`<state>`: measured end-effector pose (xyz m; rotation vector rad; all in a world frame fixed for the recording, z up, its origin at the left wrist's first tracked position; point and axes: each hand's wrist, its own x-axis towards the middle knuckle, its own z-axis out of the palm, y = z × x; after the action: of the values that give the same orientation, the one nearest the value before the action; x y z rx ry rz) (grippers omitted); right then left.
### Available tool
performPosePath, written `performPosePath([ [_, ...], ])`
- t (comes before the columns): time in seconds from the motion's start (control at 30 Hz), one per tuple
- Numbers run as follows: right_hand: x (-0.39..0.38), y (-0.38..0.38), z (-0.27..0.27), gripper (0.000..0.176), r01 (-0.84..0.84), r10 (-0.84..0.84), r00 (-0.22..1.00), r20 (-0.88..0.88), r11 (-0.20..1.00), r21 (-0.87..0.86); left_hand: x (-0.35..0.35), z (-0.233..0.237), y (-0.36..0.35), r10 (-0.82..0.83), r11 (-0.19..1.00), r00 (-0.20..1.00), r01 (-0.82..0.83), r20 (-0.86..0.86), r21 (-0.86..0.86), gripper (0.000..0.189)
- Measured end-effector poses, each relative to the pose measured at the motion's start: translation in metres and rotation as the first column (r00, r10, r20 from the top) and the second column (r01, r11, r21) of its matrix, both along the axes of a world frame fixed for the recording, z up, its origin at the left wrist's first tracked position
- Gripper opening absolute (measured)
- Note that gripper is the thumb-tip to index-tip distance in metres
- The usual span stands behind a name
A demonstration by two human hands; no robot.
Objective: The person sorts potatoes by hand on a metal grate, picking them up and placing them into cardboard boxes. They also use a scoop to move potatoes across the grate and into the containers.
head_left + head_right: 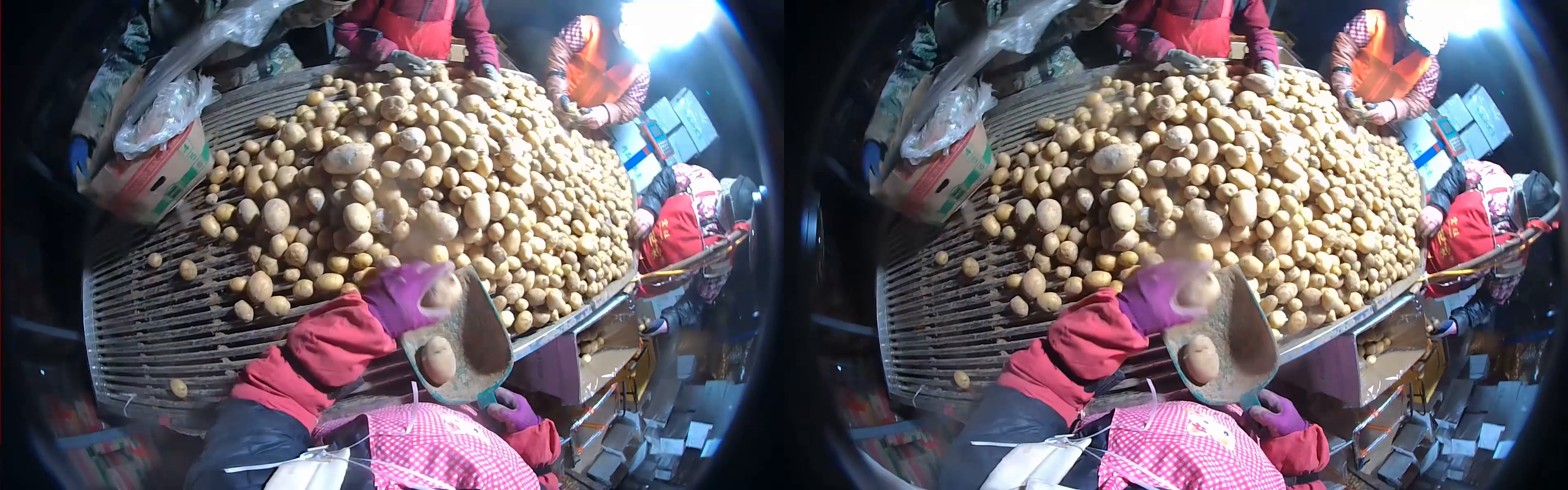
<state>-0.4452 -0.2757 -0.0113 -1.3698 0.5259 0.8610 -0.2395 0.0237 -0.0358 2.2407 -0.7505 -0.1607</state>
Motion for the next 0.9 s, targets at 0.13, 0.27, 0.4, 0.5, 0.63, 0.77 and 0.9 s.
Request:
performPosePath([
  [0.13,0.009,-0.002,-0.004,0.052,-0.051,0.051,0.998,-0.022,0.998,0.041,0.053,0.0,0.046,0.35,0.914,0.893,-0.259,0.283,-0.314,0.076],
  [0.27,0.011,-0.003,-0.018,0.044,0.006,-0.001,0.999,-0.044,0.995,0.098,0.142,0.015,0.107,0.6,0.755,0.71,-0.655,0.37,0.031,0.078],
  [0.4,0.006,-0.002,-0.023,0.041,0.109,-0.096,0.992,-0.079,0.978,0.177,0.17,0.025,0.101,0.566,0.78,0.786,-0.608,0.247,0.146,0.073],
  [0.5,0.013,-0.001,-0.017,0.044,0.132,-0.109,0.987,-0.12,0.97,0.202,0.128,0.031,0.067,0.274,0.944,0.962,-0.271,-0.012,-0.189,0.068],
  [0.63,0.023,-0.003,-0.008,0.046,0.125,-0.092,0.987,-0.133,0.955,0.268,0.061,0.032,0.023,0.01,1.0,0.995,-0.009,-0.098,0.009,0.072],
  [0.77,0.021,-0.012,-0.012,0.045,0.144,-0.096,0.979,-0.178,0.95,0.276,0.092,0.031,0.011,0.227,0.93,0.956,-0.269,-0.187,-0.251,0.066],
  [0.9,0.021,-0.025,-0.029,0.042,0.06,-0.024,0.99,-0.138,0.961,0.268,0.186,0.027,0.022,0.479,0.872,0.825,-0.407,0.299,-0.273,0.064],
])
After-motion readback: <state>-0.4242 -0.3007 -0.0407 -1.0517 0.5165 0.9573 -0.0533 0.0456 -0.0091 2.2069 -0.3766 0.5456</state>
